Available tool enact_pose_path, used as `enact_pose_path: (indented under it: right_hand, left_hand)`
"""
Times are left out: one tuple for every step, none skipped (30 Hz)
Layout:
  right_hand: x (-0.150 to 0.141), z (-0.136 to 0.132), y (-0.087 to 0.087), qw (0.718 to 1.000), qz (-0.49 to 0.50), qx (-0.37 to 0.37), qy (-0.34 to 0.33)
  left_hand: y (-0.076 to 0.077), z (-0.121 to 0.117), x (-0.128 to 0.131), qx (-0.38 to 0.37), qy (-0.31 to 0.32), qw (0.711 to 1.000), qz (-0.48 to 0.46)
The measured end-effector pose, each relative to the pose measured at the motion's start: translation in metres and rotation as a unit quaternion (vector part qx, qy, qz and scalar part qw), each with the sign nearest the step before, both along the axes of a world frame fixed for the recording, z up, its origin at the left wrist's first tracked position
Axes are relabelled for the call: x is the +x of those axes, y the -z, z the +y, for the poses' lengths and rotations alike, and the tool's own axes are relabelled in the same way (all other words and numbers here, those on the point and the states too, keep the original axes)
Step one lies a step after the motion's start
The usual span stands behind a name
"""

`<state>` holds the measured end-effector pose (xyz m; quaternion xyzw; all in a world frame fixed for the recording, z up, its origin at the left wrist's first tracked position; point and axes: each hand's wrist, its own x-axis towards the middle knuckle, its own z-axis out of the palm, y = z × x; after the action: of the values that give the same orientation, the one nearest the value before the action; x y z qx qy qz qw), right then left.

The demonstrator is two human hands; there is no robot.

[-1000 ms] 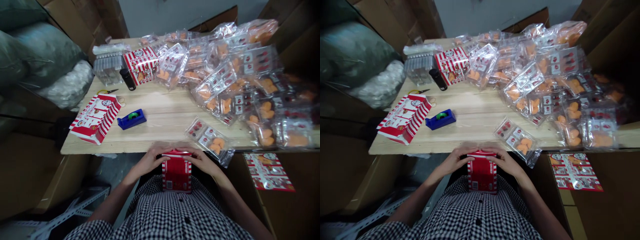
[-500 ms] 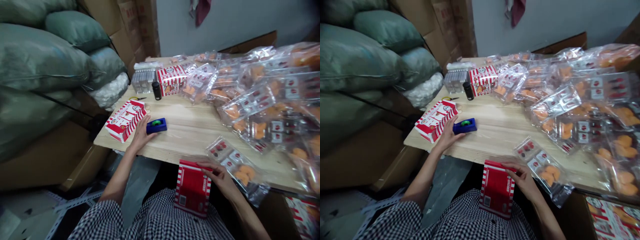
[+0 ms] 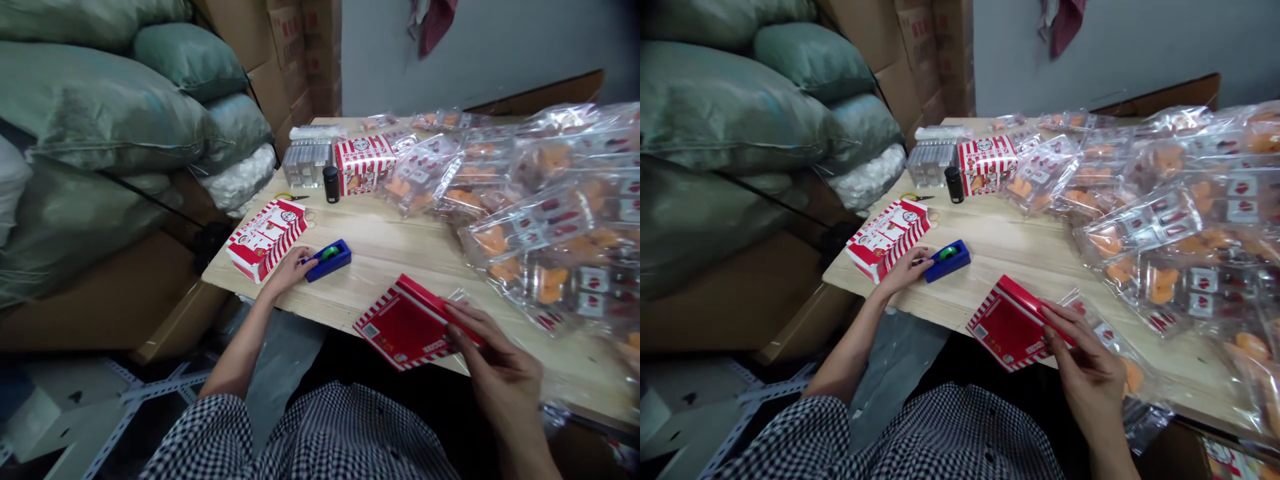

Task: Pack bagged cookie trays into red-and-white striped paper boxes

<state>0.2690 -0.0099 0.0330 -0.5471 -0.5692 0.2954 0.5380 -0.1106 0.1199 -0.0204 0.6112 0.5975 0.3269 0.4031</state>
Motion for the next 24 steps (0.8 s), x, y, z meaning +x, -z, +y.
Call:
enact_pose_path:
  right_hand:
    - [-0.007, 0.004, -0.003, 1.0, -0.005, 0.024, -0.012]
    - [-0.014, 0.008, -0.004, 0.999, -0.01, 0.043, -0.029]
    - [-0.02, 0.012, -0.005, 0.997, -0.018, 0.057, -0.049]
    - [-0.025, 0.015, -0.006, 0.995, -0.029, 0.066, -0.069]
    - [-0.028, 0.018, -0.006, 0.993, -0.043, 0.069, -0.088]
    - [-0.031, 0.019, -0.007, 0.99, -0.057, 0.072, -0.105]
    - [-0.033, 0.02, -0.007, 0.987, -0.073, 0.074, -0.12]
    - [-0.033, 0.02, -0.007, 0.984, -0.089, 0.077, -0.13]
    - [-0.034, 0.019, -0.008, 0.982, -0.105, 0.083, -0.136]
    - [-0.034, 0.018, -0.008, 0.979, -0.119, 0.09, -0.138]
    - [-0.035, 0.016, -0.009, 0.977, -0.13, 0.097, -0.137]
    - [-0.036, 0.015, -0.009, 0.976, -0.139, 0.105, -0.135]
    - [-0.037, 0.013, -0.009, 0.974, -0.146, 0.111, -0.131]
    - [-0.039, 0.012, -0.009, 0.974, -0.15, 0.116, -0.127]
    - [-0.04, 0.011, -0.008, 0.973, -0.154, 0.122, -0.123]
    - [-0.042, 0.01, -0.008, 0.972, -0.157, 0.129, -0.118]
    - [-0.044, 0.01, -0.008, 0.972, -0.157, 0.135, -0.113]
    - [-0.046, 0.009, -0.008, 0.972, -0.157, 0.14, -0.108]
    - [-0.048, 0.009, -0.008, 0.972, -0.156, 0.145, -0.103]
    - [-0.049, 0.009, -0.008, 0.971, -0.155, 0.15, -0.099]
    - [-0.05, 0.009, -0.008, 0.971, -0.157, 0.154, -0.094]
    - [-0.051, 0.009, -0.009, 0.97, -0.159, 0.157, -0.09]
    - [-0.051, 0.009, -0.009, 0.97, -0.163, 0.161, -0.085]
    - [-0.052, 0.009, -0.009, 0.969, -0.167, 0.164, -0.081]
  left_hand:
    - [0.0, 0.002, -0.004, -0.015, 0.001, 1.0, -0.014]
    - [-0.001, 0.005, -0.007, -0.029, 0.008, 0.999, -0.025]
    - [-0.002, 0.008, -0.009, -0.044, 0.018, 0.998, -0.036]
    - [-0.004, 0.011, -0.011, -0.058, 0.028, 0.997, -0.051]
    - [-0.006, 0.014, -0.012, -0.071, 0.036, 0.995, -0.068]
    - [-0.008, 0.015, -0.012, -0.081, 0.041, 0.992, -0.084]
    - [-0.01, 0.016, -0.012, -0.089, 0.041, 0.99, -0.099]
    - [-0.011, 0.016, -0.012, -0.095, 0.038, 0.988, -0.113]
    - [-0.012, 0.015, -0.013, -0.101, 0.032, 0.986, -0.127]
    - [-0.011, 0.013, -0.013, -0.106, 0.024, 0.984, -0.14]
    - [-0.011, 0.01, -0.014, -0.109, 0.015, 0.982, -0.154]
    - [-0.009, 0.007, -0.015, -0.11, 0.006, 0.98, -0.168]
    - [-0.008, 0.004, -0.017, -0.109, -0.002, 0.977, -0.183]
    - [-0.006, 0.0, -0.018, -0.105, -0.008, 0.975, -0.196]
    - [-0.003, -0.004, -0.02, -0.099, -0.013, 0.973, -0.208]
    - [0.0, -0.008, -0.022, -0.093, -0.018, 0.971, -0.218]
    - [0.002, -0.012, -0.023, -0.086, -0.021, 0.97, -0.225]
    - [0.005, -0.015, -0.025, -0.08, -0.024, 0.97, -0.228]
    - [0.009, -0.018, -0.025, -0.073, -0.027, 0.971, -0.227]
    - [0.012, -0.021, -0.026, -0.065, -0.031, 0.972, -0.222]
    - [0.015, -0.023, -0.026, -0.056, -0.036, 0.974, -0.215]
    - [0.019, -0.024, -0.025, -0.046, -0.042, 0.977, -0.205]
    - [0.022, -0.025, -0.024, -0.035, -0.051, 0.98, -0.191]
    - [0.024, -0.026, -0.023, -0.023, -0.064, 0.982, -0.175]
